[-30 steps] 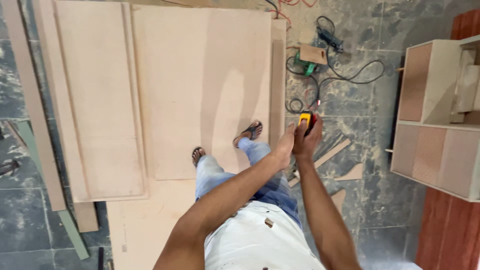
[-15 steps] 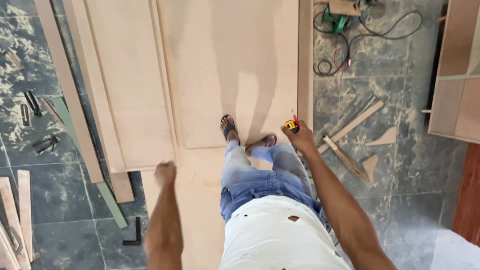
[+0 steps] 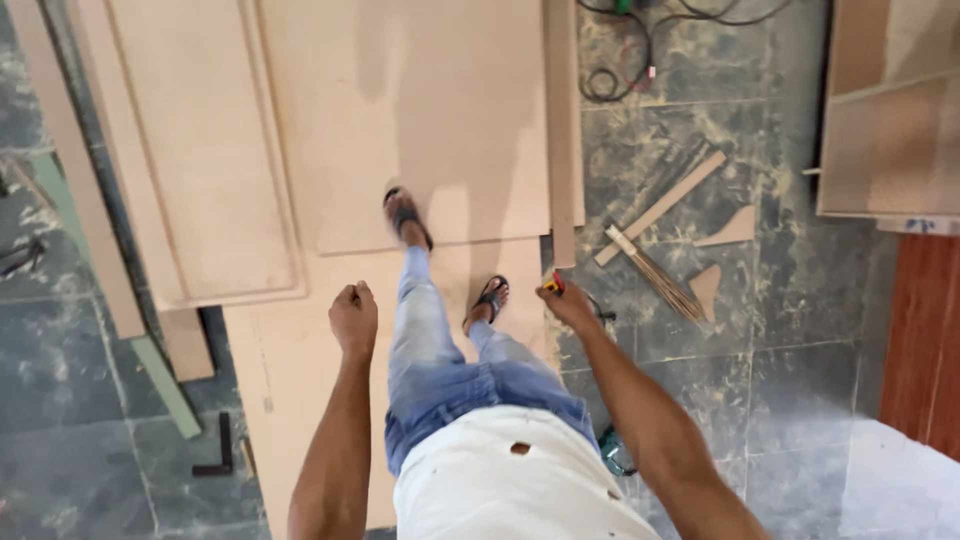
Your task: The person uses a circular saw to cut a large sheet of plywood along a marked line. They then measure and mark the cut piece with a tape measure and pencil, preparing it for further processing.
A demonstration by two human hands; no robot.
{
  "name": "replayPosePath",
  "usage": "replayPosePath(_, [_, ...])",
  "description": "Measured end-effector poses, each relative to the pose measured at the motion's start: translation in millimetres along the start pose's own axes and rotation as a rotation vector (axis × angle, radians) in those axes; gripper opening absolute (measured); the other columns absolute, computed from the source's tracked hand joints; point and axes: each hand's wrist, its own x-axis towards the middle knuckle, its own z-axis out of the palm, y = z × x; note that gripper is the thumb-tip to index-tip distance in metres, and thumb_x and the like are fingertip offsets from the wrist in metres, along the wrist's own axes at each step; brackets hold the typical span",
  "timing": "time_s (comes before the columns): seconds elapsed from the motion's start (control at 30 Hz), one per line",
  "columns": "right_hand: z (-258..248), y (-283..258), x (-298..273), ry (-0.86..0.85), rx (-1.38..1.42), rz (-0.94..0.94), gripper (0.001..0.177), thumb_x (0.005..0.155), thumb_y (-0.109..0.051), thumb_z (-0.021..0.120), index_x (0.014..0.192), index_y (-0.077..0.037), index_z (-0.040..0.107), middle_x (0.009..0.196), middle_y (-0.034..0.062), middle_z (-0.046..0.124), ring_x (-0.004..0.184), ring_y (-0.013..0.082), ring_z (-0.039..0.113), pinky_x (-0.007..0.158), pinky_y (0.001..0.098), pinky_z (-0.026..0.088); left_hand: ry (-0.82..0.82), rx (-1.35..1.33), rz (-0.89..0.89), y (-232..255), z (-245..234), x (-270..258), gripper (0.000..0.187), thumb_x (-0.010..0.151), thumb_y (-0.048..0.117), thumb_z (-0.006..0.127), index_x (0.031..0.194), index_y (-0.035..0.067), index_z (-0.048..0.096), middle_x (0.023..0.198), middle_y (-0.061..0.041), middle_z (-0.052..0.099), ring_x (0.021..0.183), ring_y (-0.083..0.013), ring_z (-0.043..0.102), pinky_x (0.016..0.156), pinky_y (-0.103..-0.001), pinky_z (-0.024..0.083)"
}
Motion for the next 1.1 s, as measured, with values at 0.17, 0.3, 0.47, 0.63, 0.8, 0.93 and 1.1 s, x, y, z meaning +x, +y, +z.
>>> replayPosePath(0.17, [18, -9, -70, 0.432, 0.215, -0.354, 0.046, 0.091, -0.044, 0.071, 0.102, 0.000, 0.067, 0.085, 0.0166, 0.068, 0.079, 0.0315, 0.066, 0.072, 0.0445, 0.052, -0.209, -0.175, 0.103, 9, 72, -38, 0.031, 0.097, 0.028, 0.060, 0.097, 0.000, 0.073, 0.071, -0.018, 0.069, 0.064, -0.0270, 0.068, 0.064, -0.041, 0.052])
replayPosePath(0.3, [27, -74, -148, 0.501, 0.382, -0.713, 0.050, 0.097, -0.033, 0.067, 0.130, 0.003, 0.054, 0.106, 0.0209, 0.066, 0.094, 0.0328, 0.065, 0.085, 0.0417, 0.053, -0.596, -0.925, -0.075, 48, 153, -85, 0.038, 0.106, 0.028, 0.045, 0.132, 0.005, 0.059, 0.102, -0.012, 0.077, 0.087, -0.0229, 0.077, 0.072, -0.032, 0.064])
replayPosePath(0.47, [21, -112, -226, 0.498, 0.331, -1.245, 0.059, 0.103, -0.027, 0.062, 0.148, 0.005, 0.041, 0.138, 0.0239, 0.053, 0.126, 0.0373, 0.056, 0.111, 0.0473, 0.045, -1.354, -1.701, -0.130, 101, 144, -162, 0.063, 0.107, 0.040, 0.048, 0.157, 0.004, 0.037, 0.145, -0.027, 0.055, 0.125, -0.0414, 0.061, 0.109, -0.050, 0.051])
replayPosePath(0.63, [45, -106, -256, 0.345, 0.233, -1.452, 0.066, 0.100, -0.031, 0.066, 0.147, 0.004, 0.038, 0.141, 0.0246, 0.049, 0.130, 0.0382, 0.053, 0.114, 0.0491, 0.042, -1.275, -1.817, -0.064, 108, 59, -202, 0.072, 0.105, 0.046, 0.049, 0.162, 0.007, 0.031, 0.152, -0.030, 0.049, 0.131, -0.0451, 0.056, 0.114, -0.050, 0.047])
replayPosePath(0.8, [92, -85, -255, 0.213, 0.205, -1.333, 0.064, 0.097, -0.031, 0.068, 0.147, 0.000, 0.041, 0.132, 0.0222, 0.054, 0.120, 0.0362, 0.058, 0.107, 0.0455, 0.048, -0.974, -1.907, -0.065, 52, 25, -236, 0.073, 0.108, 0.051, 0.044, 0.160, 0.001, 0.029, 0.151, -0.030, 0.050, 0.132, -0.0428, 0.057, 0.113, -0.048, 0.046])
replayPosePath(0.93, [103, -56, -222, 0.283, 0.108, -1.184, 0.061, 0.097, -0.030, 0.068, 0.145, -0.003, 0.043, 0.129, 0.0222, 0.056, 0.115, 0.0370, 0.061, 0.100, 0.0437, 0.052, -0.902, -1.429, -0.214, -29, 10, -268, 0.056, 0.105, 0.044, 0.043, 0.154, 0.016, 0.041, 0.138, -0.008, 0.060, 0.123, -0.0254, 0.061, 0.105, -0.047, 0.049])
replayPosePath(1.1, [93, 25, -199, 0.255, -0.166, -0.864, 0.052, 0.090, -0.029, 0.074, 0.127, 0.000, 0.052, 0.111, 0.0265, 0.066, 0.104, 0.0453, 0.066, 0.088, 0.0499, 0.053, -0.643, -0.220, 0.180, -144, -13, -309, 0.035, 0.102, 0.037, 0.054, 0.116, 0.010, 0.071, 0.114, -0.015, 0.074, 0.106, -0.0353, 0.071, 0.092, -0.049, 0.056])
